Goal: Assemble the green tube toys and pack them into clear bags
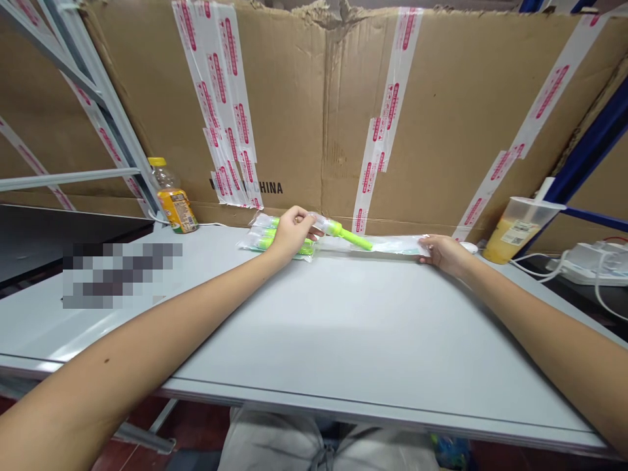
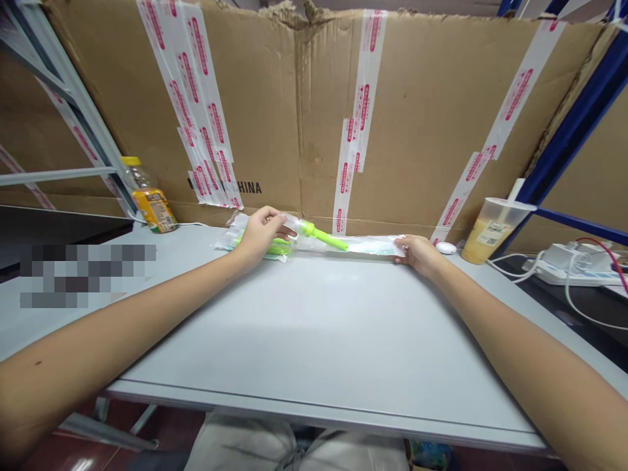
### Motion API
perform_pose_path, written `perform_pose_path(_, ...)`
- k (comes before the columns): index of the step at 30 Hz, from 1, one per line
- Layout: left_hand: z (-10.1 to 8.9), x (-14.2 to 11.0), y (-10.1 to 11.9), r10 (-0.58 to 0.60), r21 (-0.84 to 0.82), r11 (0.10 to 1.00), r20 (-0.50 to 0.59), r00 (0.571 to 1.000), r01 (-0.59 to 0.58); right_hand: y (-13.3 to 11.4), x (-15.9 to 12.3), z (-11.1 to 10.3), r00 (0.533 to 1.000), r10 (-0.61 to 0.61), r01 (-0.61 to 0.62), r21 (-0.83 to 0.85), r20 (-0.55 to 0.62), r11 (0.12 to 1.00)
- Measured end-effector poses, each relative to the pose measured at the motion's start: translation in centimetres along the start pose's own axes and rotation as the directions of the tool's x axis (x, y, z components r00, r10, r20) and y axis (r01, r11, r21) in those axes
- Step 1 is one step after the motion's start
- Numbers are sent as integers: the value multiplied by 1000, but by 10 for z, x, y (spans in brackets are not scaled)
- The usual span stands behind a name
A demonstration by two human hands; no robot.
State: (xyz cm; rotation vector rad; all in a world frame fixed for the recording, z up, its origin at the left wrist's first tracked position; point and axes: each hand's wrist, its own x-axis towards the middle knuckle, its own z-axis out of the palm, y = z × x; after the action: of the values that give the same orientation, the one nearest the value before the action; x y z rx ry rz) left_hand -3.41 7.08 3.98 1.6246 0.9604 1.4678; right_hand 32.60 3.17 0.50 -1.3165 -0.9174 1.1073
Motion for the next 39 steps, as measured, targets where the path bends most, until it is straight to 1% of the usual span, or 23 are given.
perform_pose_path(2,1,1,6,-44,-92,995,-75,996,37,1,1,-2,1000,-2,2,-9,-20,1000)
perform_pose_path(5,2,2,12,-38,-113,993,-165,986,19,2,3,-4,998,0,-1,-26,-58,1000)
perform_pose_path(9,5,-1,17,-17,-146,989,-213,977,-14,4,6,-9,987,-20,10,-57,-162,998)
perform_pose_path(12,10,-6,22,-10,-166,986,-216,976,-26,6,8,-12,972,-43,25,-81,-232,996)
perform_pose_path(14,14,-11,25,-10,-180,983,-190,982,-25,8,9,-12,966,-49,24,-102,-255,994)
perform_pose_path(16,20,-17,27,-17,-203,979,-140,990,-12,10,11,-10,965,-59,26,-131,-257,991)
perform_pose_path(19,28,-29,24,-40,-204,978,-1,999,39,14,13,-7,962,-109,60,-196,-250,979)
perform_pose_path(22,36,-40,17,-78,-165,981,156,985,104,17,13,-5,940,-200,117,-289,-275,950)
perform_pose_path(23,37,-43,14,-86,-154,981,199,976,118,19,12,-4,921,-271,155,-377,-279,913)
perform_pose_path(24,39,-45,11,-89,-142,982,236,968,125,20,11,-4,893,-370,202,-505,-257,839)
perform_pose_path(25,40,-47,8,-86,-127,984,266,960,123,22,10,-3,856,-479,251,-651,-197,717)
perform_pose_path(26,40,-47,5,-77,-107,988,291,954,112,23,8,-1,814,-573,294,-780,-100,553)
perform_pose_path(27,40,-47,2,-66,-79,992,316,947,95,25,6,2,775,-631,328,-869,24,370)
perform_pose_path(28,39,-46,-1,-56,-44,996,340,939,75,27,4,5,753,-643,361,-905,141,225)
perform_pose_path(29,38,-45,-3,-47,-2,999,364,930,51,28,2,8,743,-627,398,-908,235,132)
perform_pose_path(30,37,-44,-5,-37,51,999,389,920,18,29,0,11,737,-596,443,-894,318,70)
perform_pose_path(32,34,-43,-7,-14,183,980,445,895,-76,31,-3,18,720,-530,528,-849,449,-1)
perform_pose_path(34,31,-43,-6,-3,309,934,508,861,-179,32,-5,22,703,-481,584,-811,523,-28)
perform_pose_path(36,29,-45,-3,-15,387,885,578,816,-258,32,-5,23,702,-448,606,-794,554,-32)
perform_pose_path(39,27,-50,2,3,437,808,669,744,-395,32,-4,21,722,-410,601,-799,558,-29)
